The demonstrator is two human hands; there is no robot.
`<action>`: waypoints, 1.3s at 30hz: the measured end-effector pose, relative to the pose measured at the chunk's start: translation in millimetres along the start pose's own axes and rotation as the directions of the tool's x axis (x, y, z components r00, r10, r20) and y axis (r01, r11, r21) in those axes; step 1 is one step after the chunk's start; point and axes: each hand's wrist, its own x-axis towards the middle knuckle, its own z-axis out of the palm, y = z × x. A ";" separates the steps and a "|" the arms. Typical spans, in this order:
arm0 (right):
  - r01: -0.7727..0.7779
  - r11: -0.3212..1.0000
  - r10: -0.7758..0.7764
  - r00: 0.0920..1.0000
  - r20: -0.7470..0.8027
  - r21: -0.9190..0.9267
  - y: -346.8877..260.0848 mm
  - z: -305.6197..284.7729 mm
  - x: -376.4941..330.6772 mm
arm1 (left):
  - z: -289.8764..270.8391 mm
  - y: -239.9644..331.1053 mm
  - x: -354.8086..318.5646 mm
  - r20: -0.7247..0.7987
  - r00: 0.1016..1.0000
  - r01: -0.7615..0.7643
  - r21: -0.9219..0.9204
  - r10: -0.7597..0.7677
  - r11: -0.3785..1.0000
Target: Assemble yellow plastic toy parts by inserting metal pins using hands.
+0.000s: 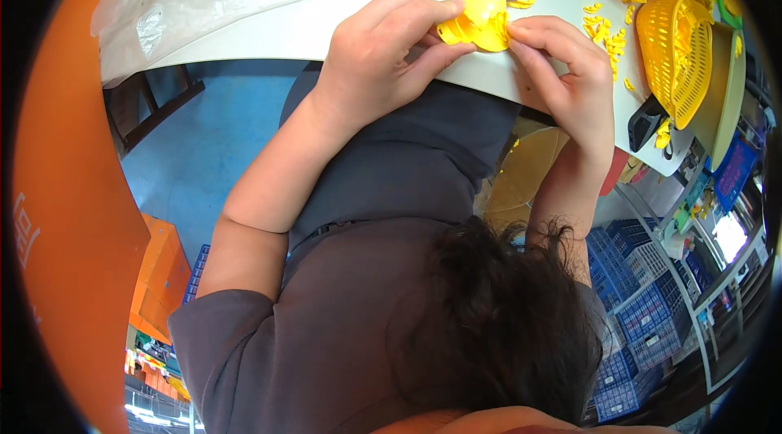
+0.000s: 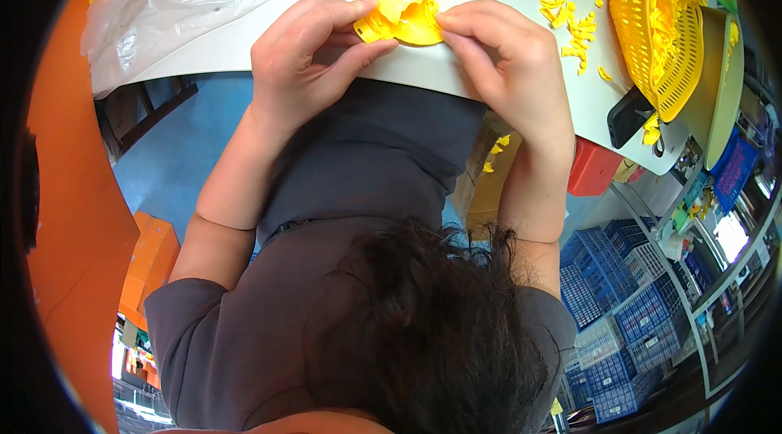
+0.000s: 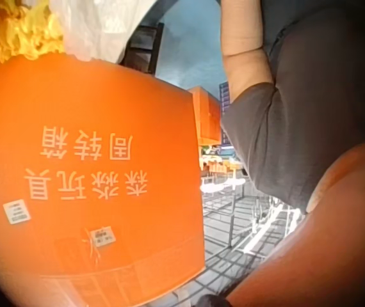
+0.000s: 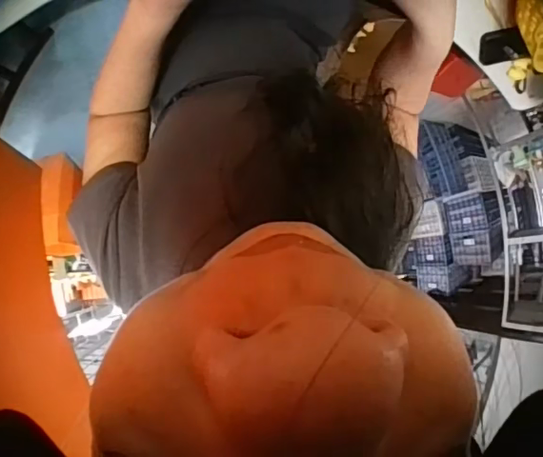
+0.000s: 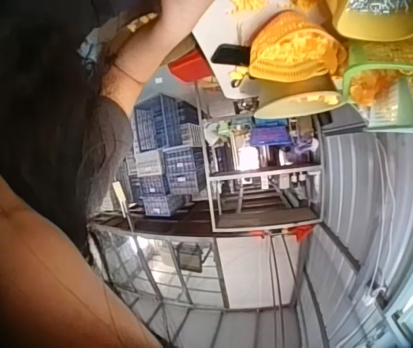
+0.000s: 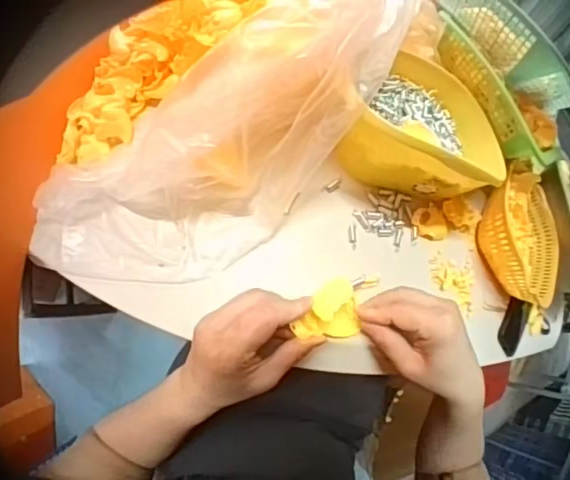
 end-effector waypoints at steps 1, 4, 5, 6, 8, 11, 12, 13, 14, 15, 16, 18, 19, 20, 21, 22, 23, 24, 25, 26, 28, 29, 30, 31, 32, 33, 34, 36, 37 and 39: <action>-0.046 0.998 0.046 0.999 0.019 0.035 -0.2 -1.9 -2.0 | 0.1 0.6 0.2 0.010 1.000 0.003 -0.006 -0.003 1.000; -0.086 0.996 0.086 0.996 0.013 0.020 -1.9 -1.7 -6.5 | 1.3 0.2 1.0 0.013 1.000 -0.022 -0.003 0.022 1.000; -0.087 0.996 0.087 0.996 0.013 0.022 -1.3 -0.9 -6.9 | 1.5 0.4 1.1 0.014 1.000 -0.021 -0.002 0.021 1.000; -0.072 0.997 0.072 0.997 0.001 0.024 -0.4 0.4 -6.7 | 1.7 0.8 1.1 0.006 1.000 -0.021 -0.015 0.021 1.000; -0.055 0.998 0.056 0.998 -0.013 0.029 1.5 4.1 -5.5 | 1.0 0.2 1.4 -0.001 1.000 -0.021 -0.024 0.021 0.999; -0.014 1.000 0.014 1.000 -0.028 -0.012 1.2 7.6 -5.5 | 0.7 0.6 3.0 0.004 1.000 -0.013 -0.019 0.013 1.000; -0.024 1.000 0.024 0.999 -0.040 0.004 0.8 8.0 -6.0 | 0.6 2.9 3.9 0.014 1.000 0.016 -0.025 -0.015 1.000; -0.034 0.999 0.034 0.998 -0.056 0.015 1.5 7.8 -7.6 | 1.1 4.8 5.1 0.024 0.999 0.040 -0.034 -0.039 0.999; -0.030 0.999 0.032 0.998 -0.057 0.034 4.1 7.6 -9.6 | 0.7 6.2 6.1 0.022 0.999 0.027 -0.043 -0.026 0.999; -0.026 0.999 0.027 0.997 -0.067 0.018 2.7 6.3 -10.1 | -0.9 7.5 6.7 0.024 0.999 0.028 -0.004 -0.028 1.000; -0.044 0.999 0.046 0.996 -0.070 0.028 0.6 1.8 -10.2 | -0.3 8.4 9.5 0.027 0.999 0.020 0.023 -0.021 1.000; -0.100 0.994 0.103 0.987 -0.125 0.030 -1.0 -11.6 -9.9 | -6.6 10.4 10.8 0.055 0.996 0.068 0.031 -0.070 0.997; -0.118 0.993 0.111 0.965 -0.238 -0.016 4.5 -25.2 -11.2 | -8.2 10.8 12.2 0.087 0.986 0.134 0.057 -0.139 0.989; -0.132 0.990 0.142 0.897 -0.419 0.053 14.0 -40.5 -13.6 | -10.6 11.1 11.6 0.100 0.978 0.182 0.039 -0.185 0.982; -0.122 0.985 0.171 0.794 -0.583 0.123 24.3 -61.3 -14.9 | -13.5 11.8 12.1 0.115 0.966 0.229 0.022 -0.230 0.973; -0.199 0.976 0.200 0.675 -0.710 0.086 27.9 -93.0 -20.1 | -14.2 14.7 16.0 0.164 0.952 0.263 0.007 -0.260 0.965; -0.262 0.962 0.211 0.543 -0.813 0.075 33.5 -123.9 -24.0 | -16.2 14.6 16.4 0.169 0.960 0.230 -0.022 -0.223 0.973; -0.325 0.943 0.231 0.483 -0.844 0.072 50.8 -154.2 -30.2 | -16.5 12.0 15.0 0.194 0.949 0.261 -0.033 -0.250 0.965; -0.382 0.921 0.254 0.425 -0.869 0.082 73.2 -179.7 -36.7 | -17.2 9.9 13.0 0.215 0.934 0.298 -0.034 -0.284 0.954; -0.376 0.924 0.232 0.417 -0.879 0.065 91.4 -198.1 -43.7 | -18.6 8.8 10.6 0.214 0.941 0.277 -0.049 -0.261 0.960; -0.731 0.646 0.394 0.564 -0.726 -0.217 122.4 -230.3 -56.9 | -17.9 10.2 10.1 0.224 0.929 0.329 -0.138 -0.294 0.934; -0.732 0.645 0.384 0.559 -0.735 -0.220 125.4 -243.6 -56.8 | -17.4 9.2 10.0 0.224 0.933 0.317 -0.145 -0.281 0.937; -0.739 0.629 0.327 0.533 -0.780 -0.241 129.0 -255.0 -58.6 | -16.8 8.3 10.4 0.232 0.929 0.331 -0.165 -0.290 0.929; -0.751 0.608 0.271 0.502 -0.821 -0.259 131.9 -266.4 -63.7 | -15.3 6.8 11.4 0.246 0.922 0.347 -0.184 -0.298 0.920; -0.764 0.597 0.269 0.478 -0.836 -0.244 130.5 -278.9 -65.5 | -15.1 6.6 11.9 0.252 0.922 0.344 -0.184 -0.294 0.921; -0.769 0.594 0.272 0.470 -0.840 -0.238 129.9 -288.3 -69.0 | -14.2 6.8 12.9 0.253 0.916 0.364 -0.195 -0.311 0.911; -0.744 0.655 0.349 0.455 -0.819 -0.135 124.0 -291.8 -63.5 | -17.0 8.4 11.0 0.246 0.908 0.390 -0.199 -0.340 0.899; -0.703 0.707 0.467 0.543 -0.698 -0.074 105.8 -285.6 -43.8 | -15.4 7.6 13.3 0.243 0.917 0.365 -0.193 -0.316 0.911; -0.657 0.745 0.508 0.671 -0.540 -0.117 94.8 -263.4 -29.5 | -15.7 8.5 12.9 0.243 0.924 0.345 -0.193 -0.296 0.918; -0.547 0.772 0.488 0.836 -0.251 -0.322 77.3 -210.5 -10.4 | -17.0 9.7 12.6 0.247 0.917 0.363 -0.200 -0.312 0.910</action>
